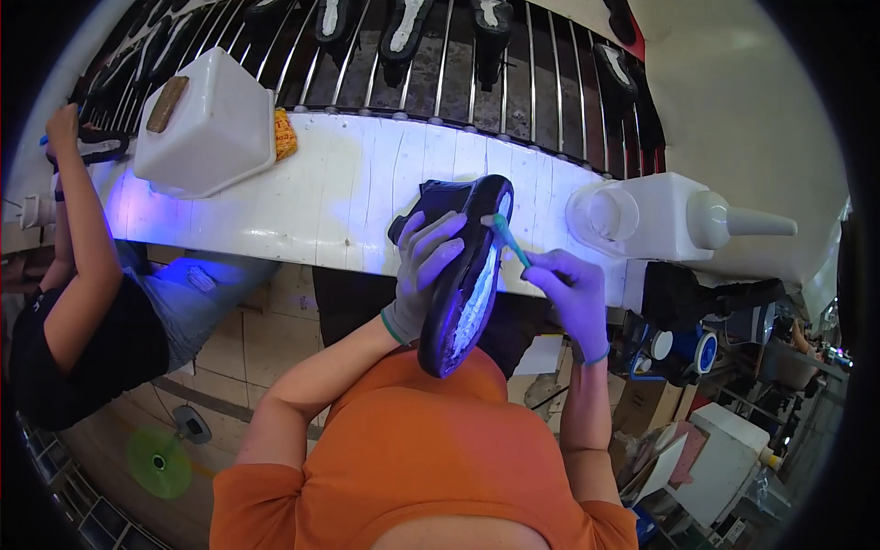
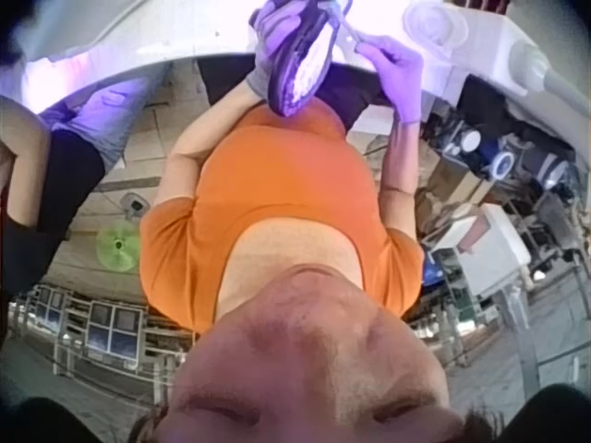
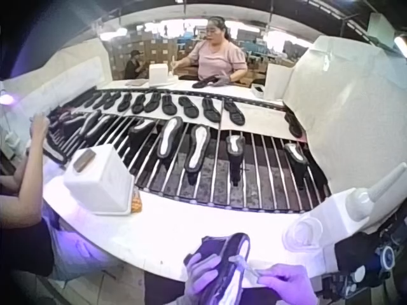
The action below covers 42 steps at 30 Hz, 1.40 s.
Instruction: Apply adhesive to the edges and sole of a shoe upper using a brush.
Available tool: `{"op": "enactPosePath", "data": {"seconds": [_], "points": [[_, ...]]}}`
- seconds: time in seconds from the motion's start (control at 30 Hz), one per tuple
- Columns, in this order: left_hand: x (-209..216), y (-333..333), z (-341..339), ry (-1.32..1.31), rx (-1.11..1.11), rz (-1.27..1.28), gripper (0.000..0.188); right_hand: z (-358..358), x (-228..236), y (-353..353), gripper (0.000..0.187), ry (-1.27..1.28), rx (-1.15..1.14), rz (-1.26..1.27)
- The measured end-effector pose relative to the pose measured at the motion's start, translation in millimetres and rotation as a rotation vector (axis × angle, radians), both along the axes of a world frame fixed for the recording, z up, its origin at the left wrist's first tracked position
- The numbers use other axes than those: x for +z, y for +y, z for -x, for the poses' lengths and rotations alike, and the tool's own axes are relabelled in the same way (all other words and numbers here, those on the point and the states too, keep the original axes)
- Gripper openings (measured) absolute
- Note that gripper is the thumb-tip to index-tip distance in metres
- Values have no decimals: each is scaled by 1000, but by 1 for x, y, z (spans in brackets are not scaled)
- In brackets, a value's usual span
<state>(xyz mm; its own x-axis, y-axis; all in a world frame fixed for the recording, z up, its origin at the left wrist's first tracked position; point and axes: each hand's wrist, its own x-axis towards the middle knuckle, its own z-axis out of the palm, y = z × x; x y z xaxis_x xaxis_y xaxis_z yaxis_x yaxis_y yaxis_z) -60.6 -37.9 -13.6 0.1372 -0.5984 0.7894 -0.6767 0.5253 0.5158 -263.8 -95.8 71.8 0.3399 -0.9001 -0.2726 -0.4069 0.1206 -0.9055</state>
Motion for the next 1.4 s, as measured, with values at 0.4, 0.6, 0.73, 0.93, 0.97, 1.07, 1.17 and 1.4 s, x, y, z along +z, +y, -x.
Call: {"op": "enactPosePath", "data": {"seconds": [0.4, 0.6, 0.73, 0.93, 0.97, 1.07, 1.17, 1.4], "points": [[9, 3, -8, 141, -98, -66, 55, -18, 49, 38, 33, -34, 327, 316], [9, 2, -12, 124, -68, -29, 58, -24, 54, 43, 27, -10, 321, 247], [18, 1, -9, 113, -59, -8, 62, -24, 34, 22, 22, 165, -19, 178], [32, 4, -14, 133, -92, -81, 61, -25, 53, 34, 26, 82, 118, 295], [30, 2, -17, 113, -113, -64, 58, -25, 57, 38, 26, 80, 120, 293], [36, 5, -31, 107, -192, -113, 63, -31, 65, 42, 30, -8, 312, 321], [50, 2, -28, 121, -236, -155, 72, -28, 74, 46, 31, -34, 362, 397], [100, 6, -45, -88, -395, -463, 78, -32, 99, 26, 26, 5, 418, 548]]}}
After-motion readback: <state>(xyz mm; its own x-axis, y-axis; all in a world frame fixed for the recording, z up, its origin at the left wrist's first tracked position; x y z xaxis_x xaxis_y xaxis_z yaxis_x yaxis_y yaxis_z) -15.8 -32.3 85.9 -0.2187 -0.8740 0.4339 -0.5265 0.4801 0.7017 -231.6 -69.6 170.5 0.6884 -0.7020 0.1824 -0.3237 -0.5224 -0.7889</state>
